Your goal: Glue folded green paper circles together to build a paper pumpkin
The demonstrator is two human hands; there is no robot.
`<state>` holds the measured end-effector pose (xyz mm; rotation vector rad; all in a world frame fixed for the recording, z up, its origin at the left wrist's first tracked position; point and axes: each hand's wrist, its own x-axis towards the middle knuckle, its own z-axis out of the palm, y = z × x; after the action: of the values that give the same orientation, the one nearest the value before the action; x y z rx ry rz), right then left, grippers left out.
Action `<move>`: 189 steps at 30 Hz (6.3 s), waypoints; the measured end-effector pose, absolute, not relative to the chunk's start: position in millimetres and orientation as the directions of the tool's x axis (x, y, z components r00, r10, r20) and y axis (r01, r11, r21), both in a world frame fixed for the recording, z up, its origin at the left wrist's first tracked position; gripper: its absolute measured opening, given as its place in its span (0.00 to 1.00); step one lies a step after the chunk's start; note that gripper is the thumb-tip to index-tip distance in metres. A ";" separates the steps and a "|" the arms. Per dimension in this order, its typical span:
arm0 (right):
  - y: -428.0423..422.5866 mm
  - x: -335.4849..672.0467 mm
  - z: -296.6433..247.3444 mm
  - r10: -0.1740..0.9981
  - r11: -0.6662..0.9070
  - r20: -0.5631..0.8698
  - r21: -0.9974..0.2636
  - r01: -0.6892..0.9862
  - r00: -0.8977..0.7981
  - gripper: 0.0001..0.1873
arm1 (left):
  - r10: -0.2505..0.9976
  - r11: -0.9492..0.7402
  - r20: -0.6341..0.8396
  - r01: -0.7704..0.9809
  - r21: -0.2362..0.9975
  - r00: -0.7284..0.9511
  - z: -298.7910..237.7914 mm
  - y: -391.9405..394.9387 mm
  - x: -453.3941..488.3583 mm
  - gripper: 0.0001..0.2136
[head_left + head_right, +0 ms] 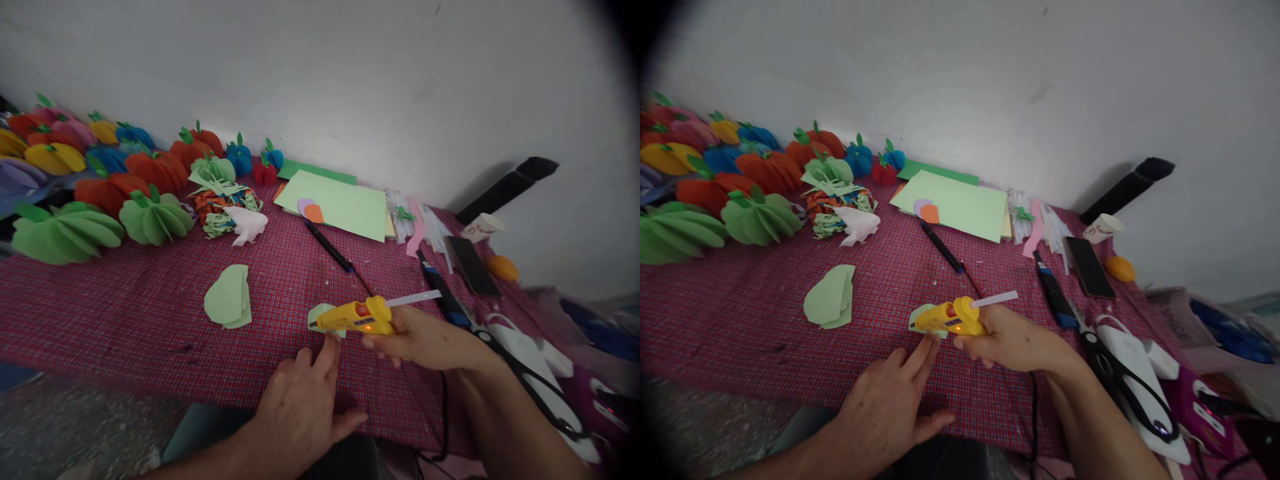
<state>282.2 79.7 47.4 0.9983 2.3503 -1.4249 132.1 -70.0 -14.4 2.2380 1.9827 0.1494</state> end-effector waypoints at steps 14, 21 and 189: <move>78.9 280.6 49.6 0.409 0.271 -0.513 -0.722 0.637 -0.755 0.16 | 0.990 -0.129 -0.021 0.971 0.200 0.136 -13.9 -70.3 130.2 0.34; 81.8 280.5 44.4 0.454 0.264 -0.485 -0.728 0.633 -0.747 0.17 | 0.992 -0.126 0.009 0.972 0.197 0.127 -16.4 -69.3 131.4 0.35; 13.3 151.8 44.4 0.701 -0.285 -0.202 -0.958 -0.009 -0.684 0.22 | 0.666 -0.348 0.743 0.906 0.239 0.060 6.1 -100.3 -17.7 0.15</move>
<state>151.8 13.3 44.4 1.1813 2.0456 -2.7543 -17.7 -100.3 6.1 2.4775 1.9165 1.4160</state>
